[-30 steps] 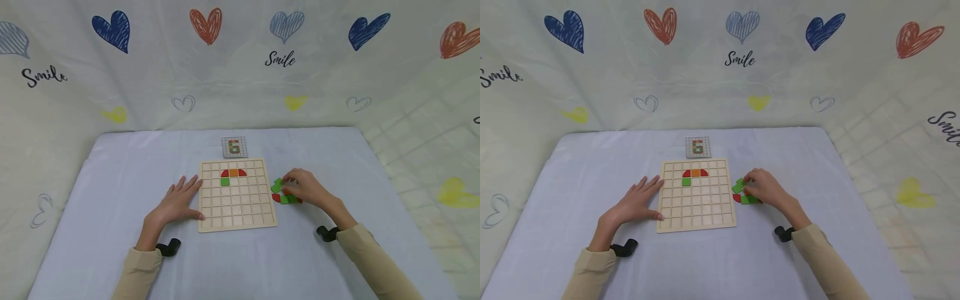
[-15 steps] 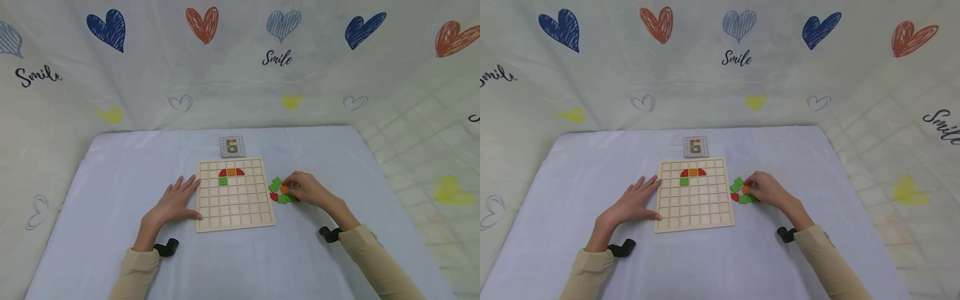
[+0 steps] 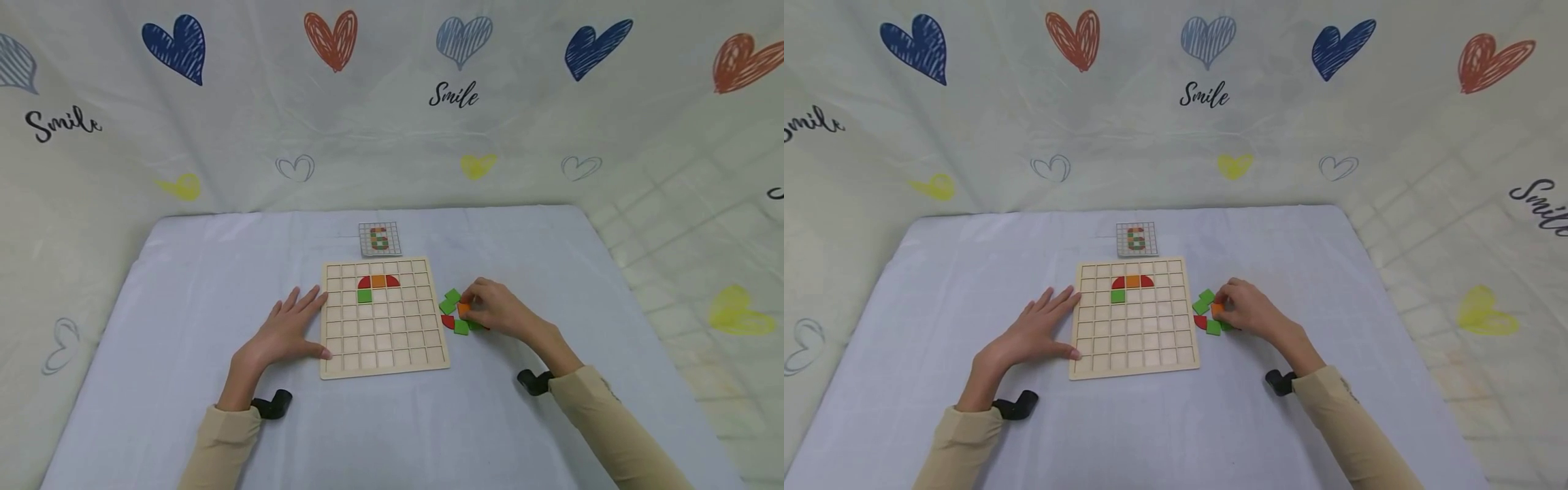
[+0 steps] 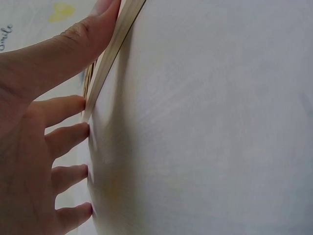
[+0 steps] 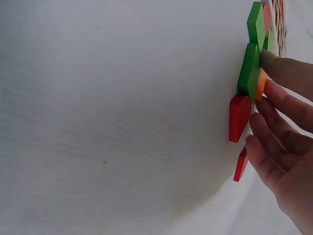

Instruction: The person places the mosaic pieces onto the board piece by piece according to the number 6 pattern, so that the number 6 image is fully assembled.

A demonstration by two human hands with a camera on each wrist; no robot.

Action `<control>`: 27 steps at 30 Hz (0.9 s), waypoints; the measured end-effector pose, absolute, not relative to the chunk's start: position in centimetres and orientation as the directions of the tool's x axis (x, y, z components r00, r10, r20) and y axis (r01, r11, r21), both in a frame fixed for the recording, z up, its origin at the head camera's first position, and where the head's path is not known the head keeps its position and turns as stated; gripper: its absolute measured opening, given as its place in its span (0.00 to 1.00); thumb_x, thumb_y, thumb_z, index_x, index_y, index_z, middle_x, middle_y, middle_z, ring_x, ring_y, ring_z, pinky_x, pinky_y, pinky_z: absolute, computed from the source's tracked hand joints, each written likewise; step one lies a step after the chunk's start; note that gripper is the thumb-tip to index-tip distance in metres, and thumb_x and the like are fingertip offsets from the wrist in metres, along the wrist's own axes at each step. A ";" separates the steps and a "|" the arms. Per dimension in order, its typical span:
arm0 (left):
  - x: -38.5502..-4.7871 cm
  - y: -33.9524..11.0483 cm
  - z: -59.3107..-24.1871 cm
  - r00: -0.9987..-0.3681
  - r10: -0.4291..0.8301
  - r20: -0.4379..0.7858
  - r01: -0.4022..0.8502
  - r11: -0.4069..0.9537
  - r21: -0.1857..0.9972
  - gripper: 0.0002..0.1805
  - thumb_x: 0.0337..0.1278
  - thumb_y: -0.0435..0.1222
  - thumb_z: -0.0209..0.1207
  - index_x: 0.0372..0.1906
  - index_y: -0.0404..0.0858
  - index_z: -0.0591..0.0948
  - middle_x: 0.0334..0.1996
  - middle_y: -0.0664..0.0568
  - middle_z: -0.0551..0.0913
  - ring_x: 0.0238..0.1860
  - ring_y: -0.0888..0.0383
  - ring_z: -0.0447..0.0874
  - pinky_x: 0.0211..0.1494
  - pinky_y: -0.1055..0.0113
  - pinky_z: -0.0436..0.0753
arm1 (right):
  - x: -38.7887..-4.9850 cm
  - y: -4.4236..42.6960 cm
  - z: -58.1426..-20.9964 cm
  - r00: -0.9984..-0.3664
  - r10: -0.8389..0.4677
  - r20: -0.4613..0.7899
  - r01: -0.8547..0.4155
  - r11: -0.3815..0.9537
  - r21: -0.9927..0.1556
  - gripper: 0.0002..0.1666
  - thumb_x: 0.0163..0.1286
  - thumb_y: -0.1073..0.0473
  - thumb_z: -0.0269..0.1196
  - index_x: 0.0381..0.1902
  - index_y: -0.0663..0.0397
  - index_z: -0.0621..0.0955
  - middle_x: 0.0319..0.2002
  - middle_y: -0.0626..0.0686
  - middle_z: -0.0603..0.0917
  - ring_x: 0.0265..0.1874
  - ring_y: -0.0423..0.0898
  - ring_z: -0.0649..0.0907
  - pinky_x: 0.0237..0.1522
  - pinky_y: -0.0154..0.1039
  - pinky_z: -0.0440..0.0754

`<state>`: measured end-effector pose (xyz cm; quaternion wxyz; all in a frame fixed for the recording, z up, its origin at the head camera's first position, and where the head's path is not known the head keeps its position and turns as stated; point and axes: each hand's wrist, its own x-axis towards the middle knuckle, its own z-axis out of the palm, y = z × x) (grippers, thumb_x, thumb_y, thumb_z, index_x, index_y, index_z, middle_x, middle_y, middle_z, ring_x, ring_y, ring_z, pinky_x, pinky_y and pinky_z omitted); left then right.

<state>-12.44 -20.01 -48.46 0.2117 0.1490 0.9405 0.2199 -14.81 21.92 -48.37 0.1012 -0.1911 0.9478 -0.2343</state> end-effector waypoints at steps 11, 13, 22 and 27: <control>-12.3 -20.1 -48.4 -0.871 0.368 -0.326 0.183 0.859 0.478 0.65 0.43 0.54 0.78 0.83 0.40 0.55 0.84 0.44 0.48 0.83 0.34 0.34 0.80 0.31 0.40 | -15.1 21.5 -48.5 -0.887 -0.443 -0.130 -0.307 0.777 -0.549 0.14 0.64 0.69 0.71 0.47 0.61 0.83 0.41 0.53 0.86 0.36 0.45 0.81 0.41 0.40 0.84; -12.3 -20.0 -48.4 -0.871 0.368 -0.326 0.182 0.858 0.481 0.64 0.43 0.54 0.78 0.83 0.40 0.55 0.84 0.44 0.48 0.83 0.34 0.34 0.80 0.30 0.40 | -15.1 21.4 -48.5 -0.876 -0.472 -0.104 -0.346 0.763 -0.546 0.14 0.64 0.69 0.71 0.47 0.60 0.85 0.42 0.53 0.87 0.36 0.44 0.80 0.40 0.39 0.83; -12.3 -20.0 -48.4 -0.869 0.370 -0.328 0.182 0.857 0.482 0.65 0.43 0.54 0.78 0.83 0.40 0.55 0.84 0.44 0.48 0.83 0.34 0.34 0.80 0.30 0.40 | -14.9 21.1 -48.4 -0.867 -0.496 -0.048 -0.390 0.736 -0.554 0.08 0.65 0.70 0.70 0.42 0.60 0.86 0.39 0.52 0.89 0.36 0.44 0.84 0.41 0.39 0.87; -12.3 -20.0 -48.3 -0.869 0.371 -0.327 0.182 0.854 0.487 0.65 0.43 0.54 0.79 0.83 0.40 0.55 0.84 0.43 0.48 0.83 0.34 0.34 0.80 0.30 0.40 | -14.9 21.0 -48.1 -0.880 -0.473 -0.043 -0.365 0.732 -0.575 0.07 0.65 0.69 0.70 0.41 0.59 0.87 0.40 0.52 0.89 0.38 0.46 0.87 0.43 0.42 0.89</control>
